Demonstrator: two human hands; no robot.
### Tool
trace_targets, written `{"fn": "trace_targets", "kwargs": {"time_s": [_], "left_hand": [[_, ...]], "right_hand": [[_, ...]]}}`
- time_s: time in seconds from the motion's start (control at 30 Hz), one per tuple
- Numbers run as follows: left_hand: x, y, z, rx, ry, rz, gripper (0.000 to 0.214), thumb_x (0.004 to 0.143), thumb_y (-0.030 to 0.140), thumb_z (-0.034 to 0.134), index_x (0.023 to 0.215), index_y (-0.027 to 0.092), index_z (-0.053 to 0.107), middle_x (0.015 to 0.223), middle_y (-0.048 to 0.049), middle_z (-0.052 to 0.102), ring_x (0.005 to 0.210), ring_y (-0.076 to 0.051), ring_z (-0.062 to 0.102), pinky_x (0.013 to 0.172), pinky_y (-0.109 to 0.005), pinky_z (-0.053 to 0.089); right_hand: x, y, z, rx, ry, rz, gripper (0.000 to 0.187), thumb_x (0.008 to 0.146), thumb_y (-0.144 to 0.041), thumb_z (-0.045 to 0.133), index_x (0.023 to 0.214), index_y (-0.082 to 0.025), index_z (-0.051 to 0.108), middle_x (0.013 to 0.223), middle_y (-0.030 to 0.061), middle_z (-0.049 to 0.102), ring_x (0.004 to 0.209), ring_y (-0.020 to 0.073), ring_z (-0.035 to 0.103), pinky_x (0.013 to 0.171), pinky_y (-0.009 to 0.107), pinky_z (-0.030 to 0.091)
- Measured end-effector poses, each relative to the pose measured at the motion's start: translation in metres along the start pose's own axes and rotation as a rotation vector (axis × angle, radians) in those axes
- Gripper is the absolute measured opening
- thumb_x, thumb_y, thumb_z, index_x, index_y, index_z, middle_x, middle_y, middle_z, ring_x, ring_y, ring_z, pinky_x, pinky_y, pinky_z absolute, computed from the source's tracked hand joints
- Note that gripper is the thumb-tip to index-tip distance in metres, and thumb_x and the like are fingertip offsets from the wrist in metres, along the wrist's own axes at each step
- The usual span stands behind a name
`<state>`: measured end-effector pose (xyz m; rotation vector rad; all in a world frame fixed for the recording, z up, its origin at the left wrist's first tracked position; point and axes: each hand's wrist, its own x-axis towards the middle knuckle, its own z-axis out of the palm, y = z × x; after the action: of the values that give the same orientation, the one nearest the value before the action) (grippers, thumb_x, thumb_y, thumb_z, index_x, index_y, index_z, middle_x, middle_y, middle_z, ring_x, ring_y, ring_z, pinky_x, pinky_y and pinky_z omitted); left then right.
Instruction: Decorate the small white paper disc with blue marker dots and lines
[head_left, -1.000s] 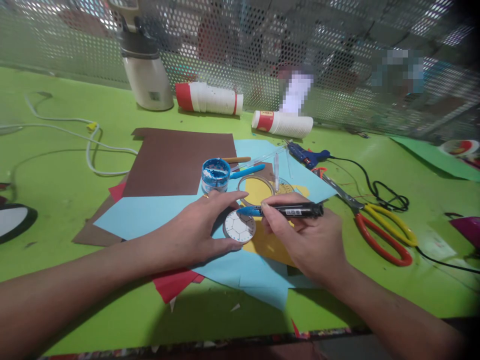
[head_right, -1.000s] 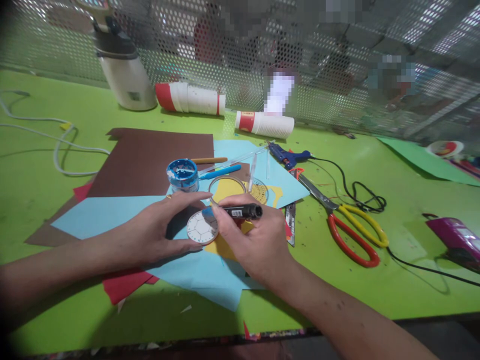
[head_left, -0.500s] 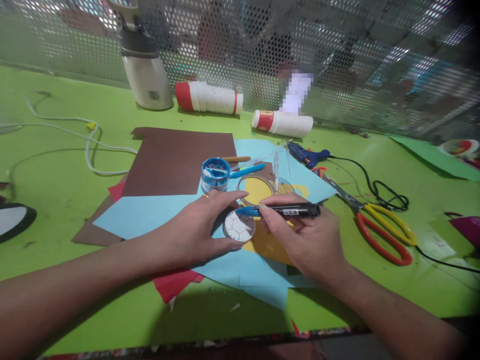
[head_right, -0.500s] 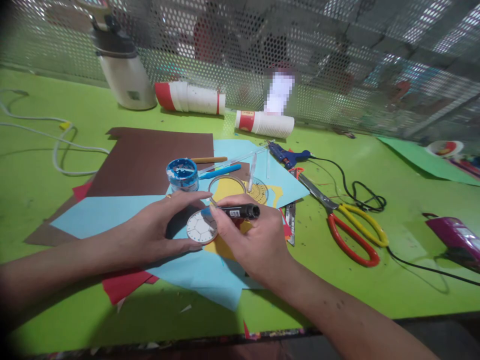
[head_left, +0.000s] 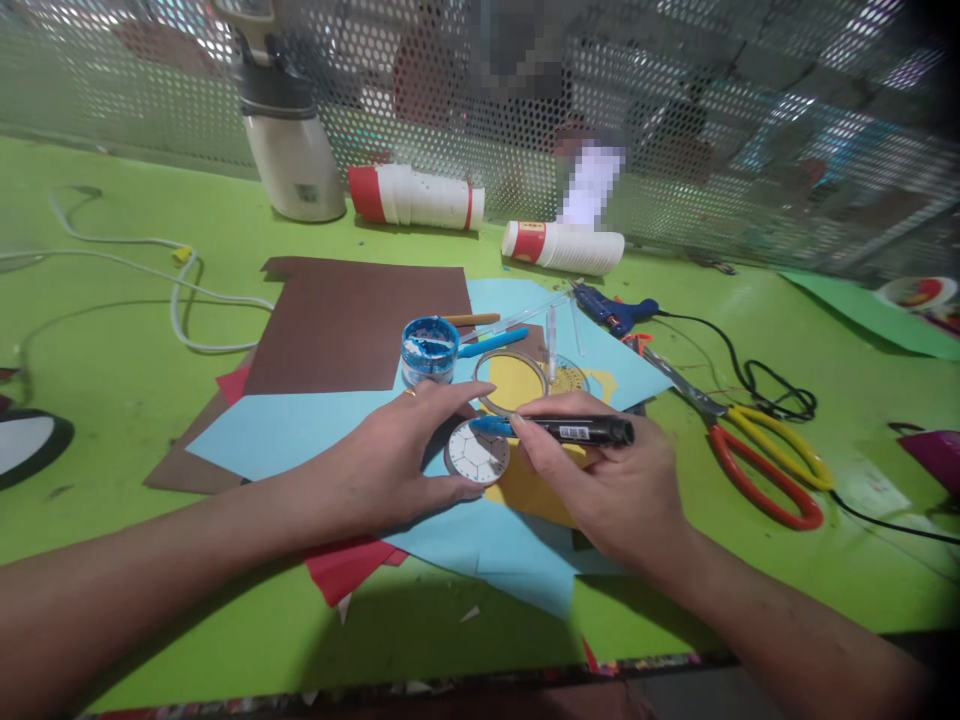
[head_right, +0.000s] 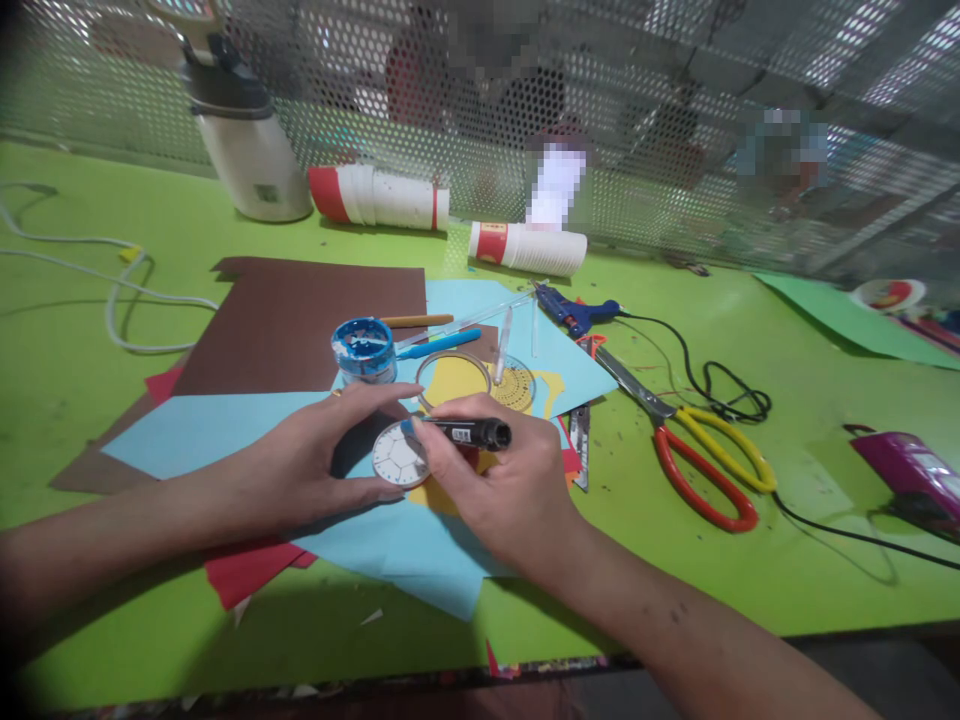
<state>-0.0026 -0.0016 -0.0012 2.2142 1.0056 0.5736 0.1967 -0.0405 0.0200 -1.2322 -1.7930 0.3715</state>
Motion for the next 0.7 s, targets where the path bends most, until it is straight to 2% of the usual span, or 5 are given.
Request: {"fn": "trace_targets", "kwargs": {"time_s": [0.27, 0.5, 0.7], "left_hand": [[-0.0002, -0.0015, 0.0000, 0.009, 0.003, 0.017, 0.074, 0.077, 0.034, 0.073, 0.142, 0.022, 0.039, 0.130, -0.0103, 0.060, 0.116, -0.028, 0.057, 0.097, -0.043, 0.047], [-0.0023, -0.0021, 0.0011, -0.007, 0.008, -0.021, 0.078, 0.075, 0.037, 0.075, 0.143, 0.025, 0.037, 0.125, -0.0097, 0.061, 0.113, -0.028, 0.059, 0.096, -0.044, 0.047], [-0.0031, 0.0017, -0.0025, -0.037, -0.034, -0.036, 0.087, 0.071, 0.042, 0.078, 0.144, 0.023, 0.034, 0.127, -0.0110, 0.058, 0.116, -0.030, 0.056, 0.100, -0.047, 0.045]], "right_hand": [[-0.0008, 0.0012, 0.0012, 0.029, 0.009, 0.002, 0.003, 0.083, -0.016, 0.066, 0.082, -0.018, 0.069, 0.071, -0.0014, 0.071, 0.062, 0.0108, 0.066, 0.062, 0.022, 0.054], [-0.0030, 0.0002, -0.0024, 0.141, 0.149, 0.104, 0.004, 0.082, -0.023, 0.069, 0.083, -0.018, 0.069, 0.063, -0.0002, 0.068, 0.053, 0.0138, 0.066, 0.053, 0.026, 0.056], [-0.0006, 0.0009, -0.0038, 0.157, 0.097, 0.137, 0.008, 0.084, -0.023, 0.065, 0.079, -0.018, 0.068, 0.062, 0.0000, 0.066, 0.052, 0.0126, 0.063, 0.050, 0.025, 0.053]]}}
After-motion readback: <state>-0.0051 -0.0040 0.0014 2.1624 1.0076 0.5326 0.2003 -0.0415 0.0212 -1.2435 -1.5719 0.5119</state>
